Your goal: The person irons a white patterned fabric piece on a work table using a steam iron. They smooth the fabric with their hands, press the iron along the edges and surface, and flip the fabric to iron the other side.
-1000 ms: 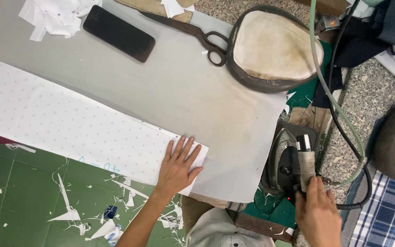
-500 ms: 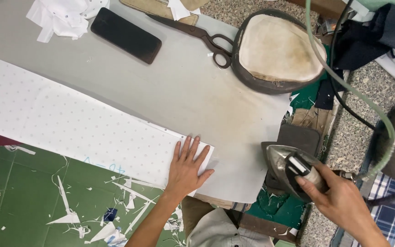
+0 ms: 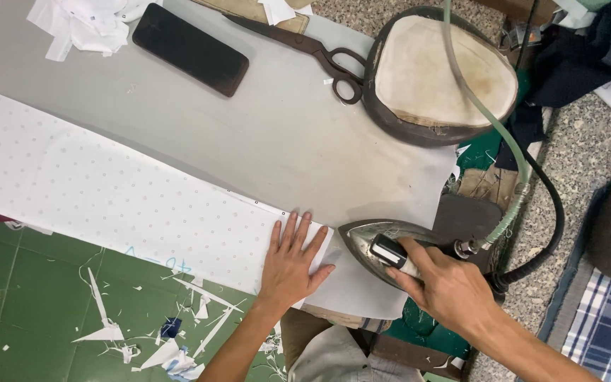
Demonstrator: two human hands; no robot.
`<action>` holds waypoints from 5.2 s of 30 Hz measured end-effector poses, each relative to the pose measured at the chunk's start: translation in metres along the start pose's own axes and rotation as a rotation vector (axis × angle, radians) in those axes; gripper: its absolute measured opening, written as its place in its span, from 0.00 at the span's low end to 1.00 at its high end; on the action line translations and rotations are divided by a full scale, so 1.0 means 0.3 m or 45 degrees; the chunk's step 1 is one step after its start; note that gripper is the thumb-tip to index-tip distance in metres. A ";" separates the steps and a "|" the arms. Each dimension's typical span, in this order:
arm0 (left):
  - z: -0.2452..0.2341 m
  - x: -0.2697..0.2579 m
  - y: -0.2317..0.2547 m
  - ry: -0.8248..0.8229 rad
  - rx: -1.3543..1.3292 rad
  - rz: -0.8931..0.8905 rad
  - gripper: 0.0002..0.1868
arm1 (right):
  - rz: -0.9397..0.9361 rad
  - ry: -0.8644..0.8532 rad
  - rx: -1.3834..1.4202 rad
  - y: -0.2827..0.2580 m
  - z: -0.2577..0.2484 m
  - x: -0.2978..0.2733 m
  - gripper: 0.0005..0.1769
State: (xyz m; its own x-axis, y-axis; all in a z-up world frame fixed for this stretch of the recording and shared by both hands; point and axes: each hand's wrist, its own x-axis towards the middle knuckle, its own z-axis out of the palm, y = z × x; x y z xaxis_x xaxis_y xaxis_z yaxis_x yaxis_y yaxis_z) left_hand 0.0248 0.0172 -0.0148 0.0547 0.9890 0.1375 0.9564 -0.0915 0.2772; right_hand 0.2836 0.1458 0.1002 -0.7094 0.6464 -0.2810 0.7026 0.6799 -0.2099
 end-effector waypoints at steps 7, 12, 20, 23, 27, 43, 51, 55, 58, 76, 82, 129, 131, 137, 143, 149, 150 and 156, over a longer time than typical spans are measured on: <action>0.005 -0.003 0.000 -0.017 -0.018 -0.022 0.36 | -0.054 -0.044 -0.143 -0.004 0.083 0.014 0.39; 0.008 -0.005 -0.002 -0.052 -0.050 -0.040 0.36 | -0.068 -0.029 -0.156 -0.013 0.087 0.027 0.40; 0.004 -0.001 -0.006 -0.077 -0.068 -0.038 0.37 | -0.051 -0.047 -0.174 -0.022 0.087 0.045 0.40; 0.003 -0.002 -0.005 -0.077 -0.069 -0.040 0.36 | -0.034 -0.046 -0.162 -0.031 0.083 0.054 0.40; 0.004 -0.007 -0.007 -0.115 -0.079 -0.044 0.36 | -0.008 -0.046 -0.168 -0.044 0.087 0.070 0.41; -0.055 -0.028 -0.200 -0.004 0.289 -0.061 0.36 | -0.101 0.017 -0.244 -0.052 0.076 0.101 0.35; -0.081 -0.035 -0.253 0.051 0.196 -0.054 0.32 | -0.130 0.022 -0.257 -0.067 0.056 0.125 0.34; -0.086 -0.026 -0.257 0.050 0.171 -0.056 0.33 | -0.147 0.016 -0.248 -0.067 0.053 0.135 0.34; -0.087 -0.023 -0.260 0.056 0.158 -0.053 0.33 | -0.133 -0.046 -0.212 -0.070 0.054 0.144 0.33; -0.080 -0.030 -0.280 0.035 0.061 -0.078 0.33 | -0.232 0.136 -0.279 -0.203 0.026 0.312 0.31; -0.107 -0.025 -0.421 0.038 0.267 -0.121 0.36 | -0.204 0.071 -0.300 -0.224 0.025 0.339 0.30; -0.208 -0.058 -0.680 0.115 0.196 -0.171 0.29 | -0.241 0.069 -0.186 -0.401 -0.002 0.519 0.32; -0.205 -0.059 -0.682 0.098 0.182 -0.179 0.29 | -0.252 0.091 -0.224 -0.420 0.001 0.541 0.33; -0.211 -0.062 -0.711 0.093 0.185 -0.177 0.29 | -0.264 0.164 -0.242 -0.459 0.007 0.578 0.34; -0.275 -0.074 -0.850 0.085 0.392 -0.141 0.30 | -0.236 0.138 -0.247 -0.461 0.013 0.581 0.31; -0.296 -0.091 -0.917 0.108 0.336 -0.173 0.27 | -0.232 0.112 -0.257 -0.452 0.019 0.579 0.32; -0.293 -0.093 -0.921 0.114 0.310 -0.180 0.27 | -0.220 0.109 -0.270 -0.448 0.026 0.578 0.33; -0.283 -0.093 -0.927 0.163 0.232 -0.195 0.27 | -0.216 0.099 -0.267 -0.438 0.034 0.576 0.33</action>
State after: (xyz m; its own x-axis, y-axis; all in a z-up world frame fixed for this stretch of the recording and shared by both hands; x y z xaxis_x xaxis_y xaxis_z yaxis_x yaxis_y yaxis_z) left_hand -0.2672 0.0052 -0.0150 -0.1201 0.9659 0.2295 0.9873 0.0919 0.1298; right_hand 0.0692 0.1647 0.0697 -0.8238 0.5361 -0.1841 0.5522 0.8323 -0.0474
